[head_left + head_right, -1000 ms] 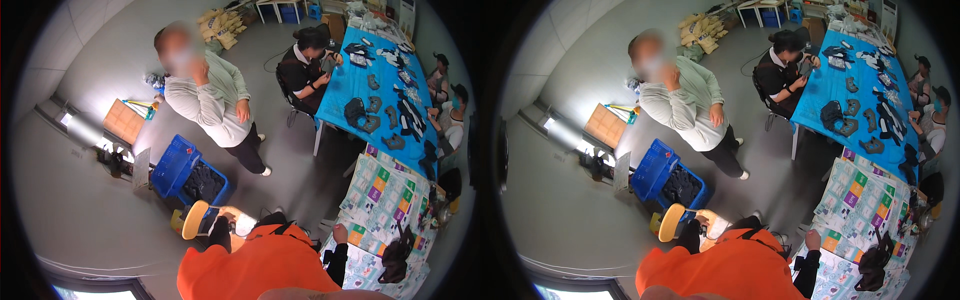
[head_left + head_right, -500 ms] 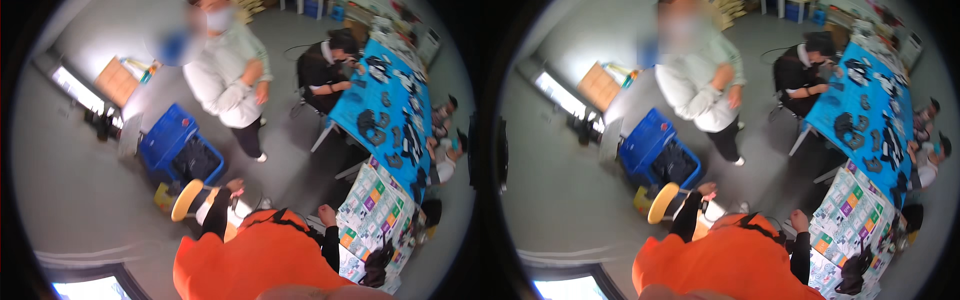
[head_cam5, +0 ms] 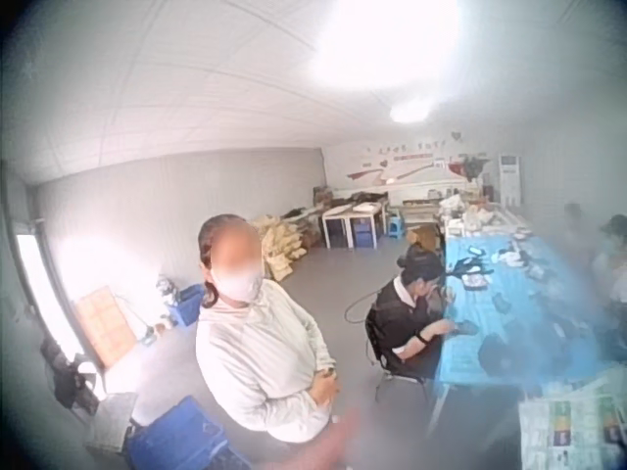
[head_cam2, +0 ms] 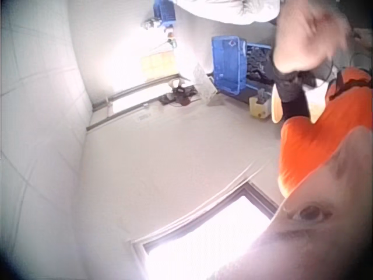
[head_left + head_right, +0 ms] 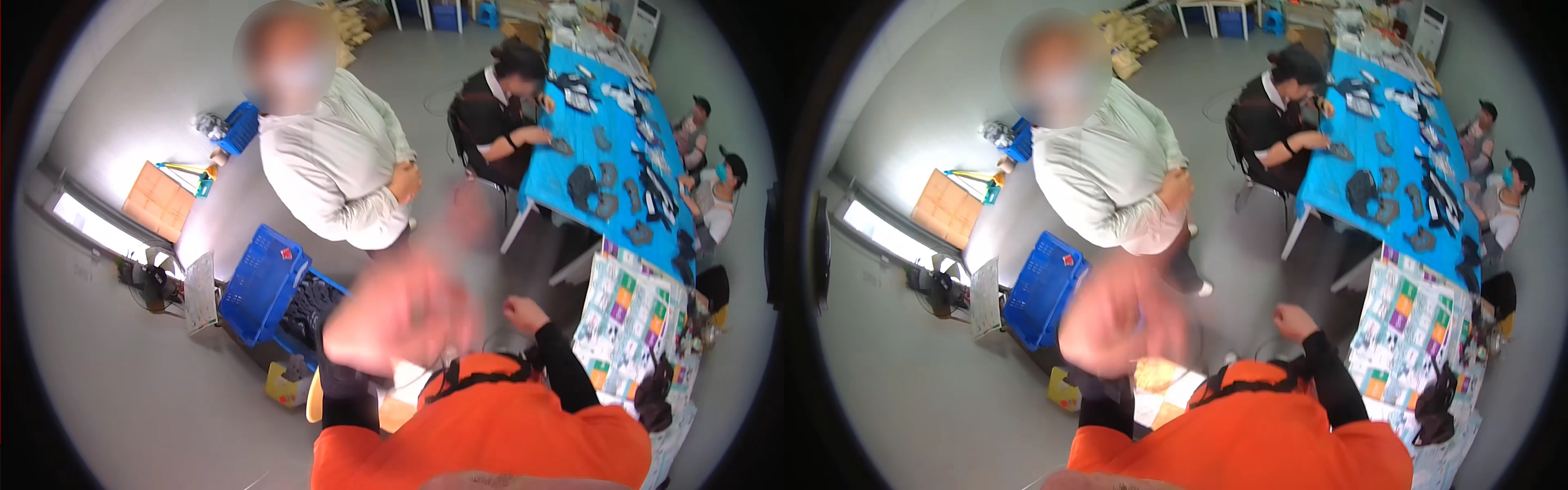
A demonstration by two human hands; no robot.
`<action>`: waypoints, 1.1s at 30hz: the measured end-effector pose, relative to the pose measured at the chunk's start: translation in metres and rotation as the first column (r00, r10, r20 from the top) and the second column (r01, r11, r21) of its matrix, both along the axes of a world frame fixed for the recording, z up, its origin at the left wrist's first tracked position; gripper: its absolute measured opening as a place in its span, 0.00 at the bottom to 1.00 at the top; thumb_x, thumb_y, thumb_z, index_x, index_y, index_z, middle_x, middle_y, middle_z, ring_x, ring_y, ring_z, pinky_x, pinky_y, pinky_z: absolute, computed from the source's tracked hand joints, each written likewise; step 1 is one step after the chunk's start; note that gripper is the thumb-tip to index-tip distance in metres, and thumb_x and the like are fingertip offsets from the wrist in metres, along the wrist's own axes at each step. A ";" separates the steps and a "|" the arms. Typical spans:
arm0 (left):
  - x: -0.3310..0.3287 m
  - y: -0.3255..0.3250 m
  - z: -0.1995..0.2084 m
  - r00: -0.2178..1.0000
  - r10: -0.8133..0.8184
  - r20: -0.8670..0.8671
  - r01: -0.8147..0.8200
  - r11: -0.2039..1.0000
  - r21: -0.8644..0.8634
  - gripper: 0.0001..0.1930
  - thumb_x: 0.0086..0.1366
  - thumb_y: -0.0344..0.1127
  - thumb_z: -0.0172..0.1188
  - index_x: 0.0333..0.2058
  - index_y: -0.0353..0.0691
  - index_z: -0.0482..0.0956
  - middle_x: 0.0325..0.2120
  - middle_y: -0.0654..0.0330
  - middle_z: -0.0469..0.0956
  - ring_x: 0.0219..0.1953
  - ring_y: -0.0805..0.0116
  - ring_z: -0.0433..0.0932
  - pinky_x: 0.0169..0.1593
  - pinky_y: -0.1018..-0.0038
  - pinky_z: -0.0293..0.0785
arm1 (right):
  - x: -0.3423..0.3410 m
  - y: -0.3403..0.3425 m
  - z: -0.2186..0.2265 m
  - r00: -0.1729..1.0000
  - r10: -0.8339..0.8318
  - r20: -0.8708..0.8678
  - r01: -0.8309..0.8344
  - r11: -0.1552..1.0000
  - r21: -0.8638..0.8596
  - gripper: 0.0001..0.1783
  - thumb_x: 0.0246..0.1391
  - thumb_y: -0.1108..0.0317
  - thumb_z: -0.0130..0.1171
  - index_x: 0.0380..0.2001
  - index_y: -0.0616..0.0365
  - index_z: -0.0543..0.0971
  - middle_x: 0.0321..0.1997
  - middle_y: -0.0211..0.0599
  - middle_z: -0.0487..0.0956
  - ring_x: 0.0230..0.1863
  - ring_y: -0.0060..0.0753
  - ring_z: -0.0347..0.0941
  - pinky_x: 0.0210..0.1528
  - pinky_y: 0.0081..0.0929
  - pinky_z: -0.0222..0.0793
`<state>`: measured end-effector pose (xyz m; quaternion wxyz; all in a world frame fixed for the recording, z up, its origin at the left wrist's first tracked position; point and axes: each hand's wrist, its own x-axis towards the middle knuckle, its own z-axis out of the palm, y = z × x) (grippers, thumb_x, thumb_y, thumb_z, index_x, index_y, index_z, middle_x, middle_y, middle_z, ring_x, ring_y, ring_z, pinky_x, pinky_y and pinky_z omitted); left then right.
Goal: Checking and organizing shoe upper components using paper patterns and marking tools.
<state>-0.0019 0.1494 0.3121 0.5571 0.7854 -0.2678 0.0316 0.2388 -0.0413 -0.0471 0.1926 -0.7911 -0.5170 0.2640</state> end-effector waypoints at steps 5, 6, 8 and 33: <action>0.084 0.056 0.024 0.496 0.867 0.058 -0.858 0.499 -0.126 0.31 0.61 0.36 0.51 0.57 0.25 0.50 0.18 0.60 0.73 0.14 0.77 0.65 0.19 0.83 0.61 | 0.000 0.006 0.001 0.991 0.133 -0.006 -0.133 0.991 0.005 0.13 0.44 0.64 0.50 0.30 0.61 0.75 0.29 0.49 0.76 0.34 0.51 0.73 0.37 0.40 0.68; 0.089 0.059 0.001 0.577 0.810 -0.106 -0.813 0.559 -0.163 0.29 0.62 0.34 0.50 0.57 0.27 0.51 0.18 0.60 0.73 0.14 0.78 0.66 0.19 0.83 0.62 | 0.007 0.008 -0.016 0.993 0.087 -0.074 -0.086 0.996 0.015 0.13 0.45 0.63 0.51 0.31 0.60 0.76 0.32 0.47 0.77 0.36 0.49 0.73 0.39 0.37 0.68; 0.082 0.053 -0.033 0.717 0.654 -0.242 -0.686 0.724 -0.073 0.28 0.62 0.35 0.52 0.58 0.37 0.55 0.20 0.62 0.73 0.16 0.80 0.67 0.21 0.84 0.64 | 0.004 0.005 -0.002 0.985 -0.033 -0.168 0.015 0.994 -0.111 0.13 0.45 0.63 0.52 0.32 0.59 0.76 0.32 0.45 0.78 0.38 0.46 0.74 0.41 0.35 0.69; -0.100 -0.045 -0.456 -0.393 0.345 -0.852 -0.908 0.000 0.419 0.16 0.62 0.42 0.49 0.42 0.35 0.72 0.26 0.58 0.78 0.22 0.70 0.76 0.25 0.78 0.71 | 0.115 0.038 -0.133 0.932 0.330 -0.147 -0.361 0.861 -0.358 0.14 0.41 0.65 0.49 0.23 0.64 0.79 0.29 0.54 0.77 0.34 0.54 0.73 0.40 0.42 0.68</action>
